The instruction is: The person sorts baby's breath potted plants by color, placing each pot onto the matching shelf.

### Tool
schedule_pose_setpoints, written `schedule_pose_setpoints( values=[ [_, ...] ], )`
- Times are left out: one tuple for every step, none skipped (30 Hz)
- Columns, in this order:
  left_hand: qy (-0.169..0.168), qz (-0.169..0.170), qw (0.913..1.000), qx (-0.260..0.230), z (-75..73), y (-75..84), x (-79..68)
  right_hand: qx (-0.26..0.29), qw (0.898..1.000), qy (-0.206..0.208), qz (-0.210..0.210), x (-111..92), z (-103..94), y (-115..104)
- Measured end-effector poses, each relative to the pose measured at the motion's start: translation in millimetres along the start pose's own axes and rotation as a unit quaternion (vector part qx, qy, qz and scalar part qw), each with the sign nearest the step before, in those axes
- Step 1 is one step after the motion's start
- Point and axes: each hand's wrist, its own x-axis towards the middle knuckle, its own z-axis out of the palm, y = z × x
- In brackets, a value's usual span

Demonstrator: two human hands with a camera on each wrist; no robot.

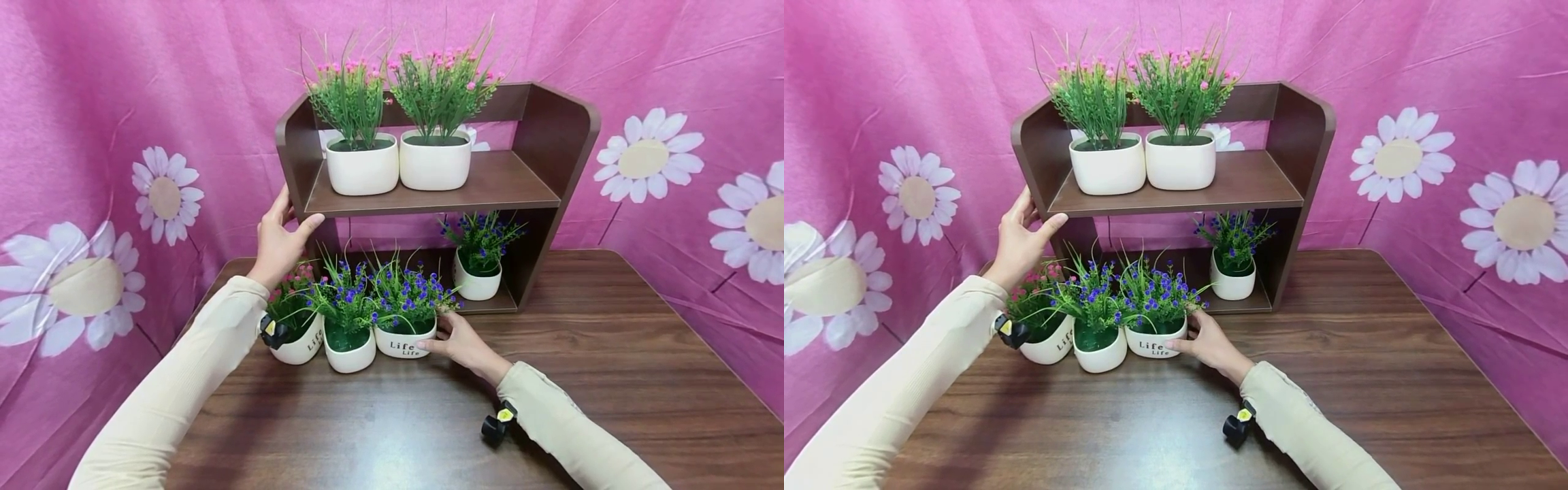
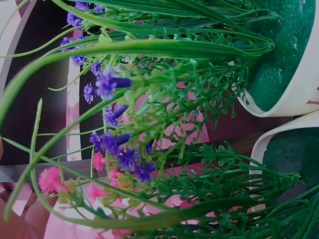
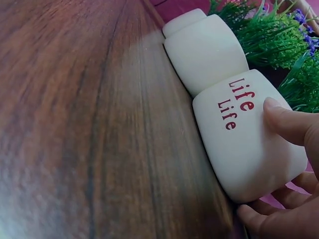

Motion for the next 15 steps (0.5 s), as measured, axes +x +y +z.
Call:
schedule_pose_setpoints(
  values=[
    [0.000, 0.000, 1.0000, 0.000, 0.1, 0.1, -0.1, 0.006, 1.000, -0.001, 0.001, -0.2, 0.1, 0.1],
    [0.000, 0.001, 1.0000, -0.001, 0.3, 0.2, -0.2, 0.011, 1.000, -0.003, 0.001, -0.4, 0.2, 0.2],
    [0.001, 0.001, 1.0000, 0.000, 0.4, 0.2, -0.4, 0.016, 1.000, -0.003, 0.002, -0.6, 0.3, 0.1],
    [0.001, 0.001, 1.0000, -0.001, 0.4, 0.3, -0.5, 0.020, 1.000, -0.004, 0.002, -0.9, 0.4, 0.0],
    [0.001, 0.002, 1.0000, -0.001, 0.4, 0.2, -0.5, 0.023, 1.000, -0.004, 0.002, -1.2, 0.6, -0.1],
    [0.002, 0.003, 1.0000, -0.002, 0.5, 0.1, -0.6, 0.025, 1.000, -0.002, 0.003, -1.7, 0.8, -0.5],
    [0.002, 0.004, 1.0000, -0.003, 0.5, 0.0, -0.6, 0.026, 1.000, -0.001, 0.004, -1.9, 1.0, -0.7],
    [0.003, 0.005, 1.0000, -0.003, 0.4, -0.1, -0.6, 0.028, 1.000, 0.000, 0.004, -2.1, 1.3, -1.0],
    [0.003, 0.005, 1.0000, -0.004, 0.4, -0.2, -0.6, 0.029, 1.000, 0.001, 0.004, -2.3, 1.6, -1.3],
    [0.003, 0.005, 1.0000, -0.006, 0.4, -0.3, -0.5, 0.031, 1.000, 0.002, 0.004, -2.4, 2.0, -1.5],
    [0.002, 0.005, 1.0000, -0.007, 0.4, -0.3, -0.5, 0.032, 0.999, 0.003, 0.003, -2.5, 2.4, -1.7],
    [0.002, 0.004, 1.0000, -0.006, 0.5, -0.4, -0.5, 0.033, 0.999, 0.004, 0.003, -2.6, 2.9, -1.9],
    [0.002, 0.004, 1.0000, -0.006, 0.5, -0.4, -0.5, 0.032, 0.999, 0.005, 0.001, -2.6, 3.3, -1.8],
    [0.002, 0.003, 1.0000, -0.005, 0.5, -0.4, -0.4, 0.032, 0.999, 0.006, -0.001, -2.7, 3.7, -1.9],
    [0.002, 0.002, 1.0000, -0.004, 0.5, -0.5, -0.4, 0.031, 0.999, 0.007, -0.002, -2.9, 4.0, -2.2]
  ],
)
